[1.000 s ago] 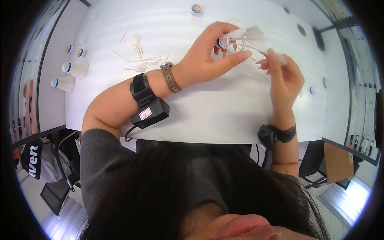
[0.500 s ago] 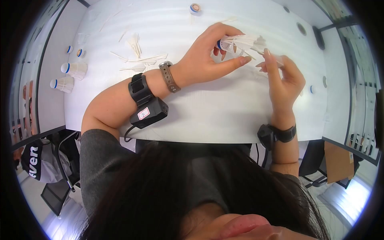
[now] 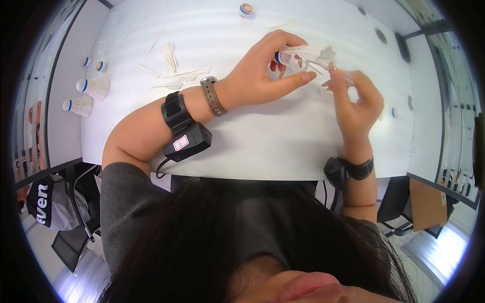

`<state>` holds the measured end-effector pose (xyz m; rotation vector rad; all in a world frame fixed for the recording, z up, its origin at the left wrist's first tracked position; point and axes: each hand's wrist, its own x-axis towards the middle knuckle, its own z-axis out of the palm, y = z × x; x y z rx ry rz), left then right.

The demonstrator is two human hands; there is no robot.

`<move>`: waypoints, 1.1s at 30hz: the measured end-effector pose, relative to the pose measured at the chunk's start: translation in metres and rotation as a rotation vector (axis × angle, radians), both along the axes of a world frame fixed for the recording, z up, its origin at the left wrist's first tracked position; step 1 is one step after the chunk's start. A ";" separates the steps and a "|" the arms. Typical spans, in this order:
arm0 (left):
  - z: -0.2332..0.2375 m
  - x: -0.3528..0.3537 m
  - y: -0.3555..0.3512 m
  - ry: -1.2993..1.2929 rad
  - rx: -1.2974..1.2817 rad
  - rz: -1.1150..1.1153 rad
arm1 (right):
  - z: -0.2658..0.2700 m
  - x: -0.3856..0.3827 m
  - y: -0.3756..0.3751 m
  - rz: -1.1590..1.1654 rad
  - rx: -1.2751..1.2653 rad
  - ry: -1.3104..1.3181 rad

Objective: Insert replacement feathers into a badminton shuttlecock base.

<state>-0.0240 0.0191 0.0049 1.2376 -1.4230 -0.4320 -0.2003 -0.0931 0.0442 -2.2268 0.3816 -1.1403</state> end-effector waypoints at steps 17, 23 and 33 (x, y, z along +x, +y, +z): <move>-0.002 0.001 0.001 -0.064 0.001 -0.068 | -0.001 0.000 0.009 0.115 0.497 0.123; 0.008 -0.002 0.007 -0.017 0.140 -0.103 | -0.001 0.001 0.010 0.080 0.359 0.122; 0.004 -0.011 0.003 0.247 0.156 -0.183 | -0.006 0.001 0.007 0.047 0.140 0.063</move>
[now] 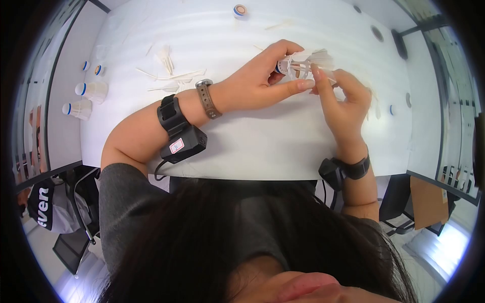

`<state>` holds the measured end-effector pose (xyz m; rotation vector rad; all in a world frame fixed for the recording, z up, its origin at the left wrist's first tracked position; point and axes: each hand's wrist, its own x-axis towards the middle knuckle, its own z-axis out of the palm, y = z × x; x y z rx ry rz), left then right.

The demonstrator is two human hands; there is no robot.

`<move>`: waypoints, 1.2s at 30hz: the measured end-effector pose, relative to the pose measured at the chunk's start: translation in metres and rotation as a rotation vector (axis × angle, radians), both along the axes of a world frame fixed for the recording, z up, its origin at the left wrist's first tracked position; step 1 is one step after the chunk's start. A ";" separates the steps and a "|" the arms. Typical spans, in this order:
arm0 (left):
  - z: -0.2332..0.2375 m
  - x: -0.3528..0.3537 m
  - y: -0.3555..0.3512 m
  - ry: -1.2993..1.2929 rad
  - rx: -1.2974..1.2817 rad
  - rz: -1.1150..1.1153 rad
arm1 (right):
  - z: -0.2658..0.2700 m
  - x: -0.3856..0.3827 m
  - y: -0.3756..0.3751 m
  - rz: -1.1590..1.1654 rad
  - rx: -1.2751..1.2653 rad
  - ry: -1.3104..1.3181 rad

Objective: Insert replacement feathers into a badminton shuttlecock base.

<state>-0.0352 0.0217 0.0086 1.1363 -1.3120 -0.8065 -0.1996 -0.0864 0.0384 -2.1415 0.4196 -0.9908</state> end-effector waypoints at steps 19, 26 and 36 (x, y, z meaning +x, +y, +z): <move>0.003 0.004 0.001 0.022 0.023 -0.042 | 0.004 -0.001 0.002 0.010 -0.023 -0.011; 0.001 0.000 0.000 0.034 -0.040 -0.038 | 0.005 -0.002 0.001 0.039 0.116 0.047; 0.004 0.005 0.005 -0.060 0.116 -0.125 | 0.002 -0.002 0.002 0.048 0.246 0.082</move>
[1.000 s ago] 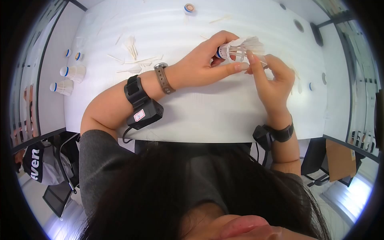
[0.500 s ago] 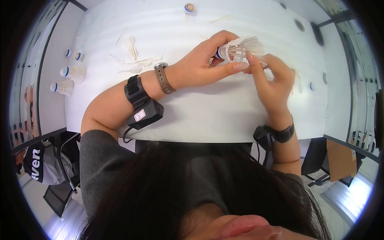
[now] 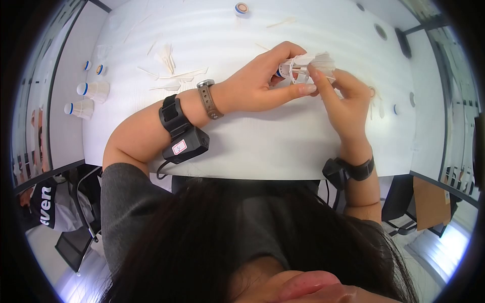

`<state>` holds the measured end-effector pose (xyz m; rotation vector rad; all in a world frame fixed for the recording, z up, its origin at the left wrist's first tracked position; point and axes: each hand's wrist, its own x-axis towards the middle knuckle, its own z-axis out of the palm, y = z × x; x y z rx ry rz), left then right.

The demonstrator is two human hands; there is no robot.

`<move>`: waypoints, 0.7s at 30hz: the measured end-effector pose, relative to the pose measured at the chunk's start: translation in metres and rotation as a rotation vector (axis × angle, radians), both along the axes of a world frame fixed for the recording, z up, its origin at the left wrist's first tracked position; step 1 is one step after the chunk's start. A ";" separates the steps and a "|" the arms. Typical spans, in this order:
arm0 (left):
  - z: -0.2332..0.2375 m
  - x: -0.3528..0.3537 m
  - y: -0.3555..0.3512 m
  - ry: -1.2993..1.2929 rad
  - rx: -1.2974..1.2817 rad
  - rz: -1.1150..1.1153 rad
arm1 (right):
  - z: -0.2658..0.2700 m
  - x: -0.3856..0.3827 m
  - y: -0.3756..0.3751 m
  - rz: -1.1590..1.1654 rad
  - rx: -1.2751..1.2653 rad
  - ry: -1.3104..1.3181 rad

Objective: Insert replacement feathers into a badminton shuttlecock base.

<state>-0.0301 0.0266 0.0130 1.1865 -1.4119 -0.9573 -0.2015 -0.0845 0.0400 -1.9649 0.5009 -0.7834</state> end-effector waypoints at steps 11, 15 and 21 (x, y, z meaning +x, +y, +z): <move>0.004 0.000 -0.002 -0.792 -0.504 0.363 | 0.005 -0.003 -0.007 -0.098 -0.104 -0.168; 0.015 -0.006 0.000 -1.231 -0.586 0.592 | 0.005 -0.006 -0.010 -0.150 0.054 -0.322; 0.009 -0.001 0.001 -1.506 -0.827 0.236 | 0.003 -0.008 -0.027 -0.250 0.062 -0.435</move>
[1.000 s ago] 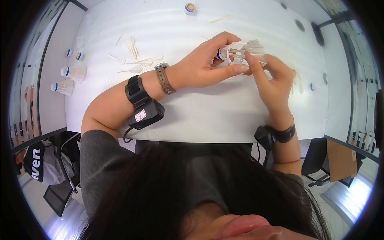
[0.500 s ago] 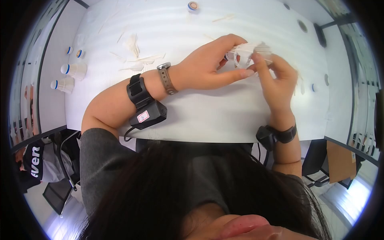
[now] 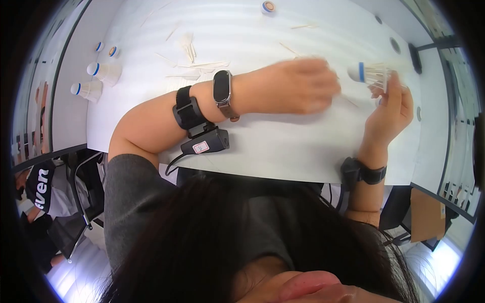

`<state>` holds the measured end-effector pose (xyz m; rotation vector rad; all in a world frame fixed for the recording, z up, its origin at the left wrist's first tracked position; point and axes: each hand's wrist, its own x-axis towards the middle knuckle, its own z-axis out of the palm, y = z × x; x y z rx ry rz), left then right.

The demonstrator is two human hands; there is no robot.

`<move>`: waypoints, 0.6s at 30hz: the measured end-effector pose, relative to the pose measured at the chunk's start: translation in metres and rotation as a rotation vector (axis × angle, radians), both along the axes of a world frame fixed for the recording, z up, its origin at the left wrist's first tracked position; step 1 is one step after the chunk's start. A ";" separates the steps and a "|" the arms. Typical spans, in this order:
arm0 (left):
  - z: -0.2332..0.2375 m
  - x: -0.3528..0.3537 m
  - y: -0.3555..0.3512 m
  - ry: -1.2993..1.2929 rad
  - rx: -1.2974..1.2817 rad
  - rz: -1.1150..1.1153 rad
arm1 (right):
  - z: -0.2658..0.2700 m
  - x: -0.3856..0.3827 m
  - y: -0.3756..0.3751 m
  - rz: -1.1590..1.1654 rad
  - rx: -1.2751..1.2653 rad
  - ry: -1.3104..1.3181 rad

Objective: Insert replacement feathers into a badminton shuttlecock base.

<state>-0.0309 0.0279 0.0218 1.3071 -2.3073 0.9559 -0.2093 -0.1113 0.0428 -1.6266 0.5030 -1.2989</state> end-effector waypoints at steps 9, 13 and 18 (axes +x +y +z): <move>0.002 -0.010 0.003 -0.109 -0.144 -0.386 | -0.001 0.004 0.000 -0.037 0.034 -0.021; 0.005 -0.012 0.003 -0.144 -0.153 -0.360 | 0.000 0.006 0.002 -0.034 0.003 0.007; 0.001 -0.010 0.001 -0.039 -0.054 -0.371 | -0.001 0.005 0.001 -0.012 0.000 0.021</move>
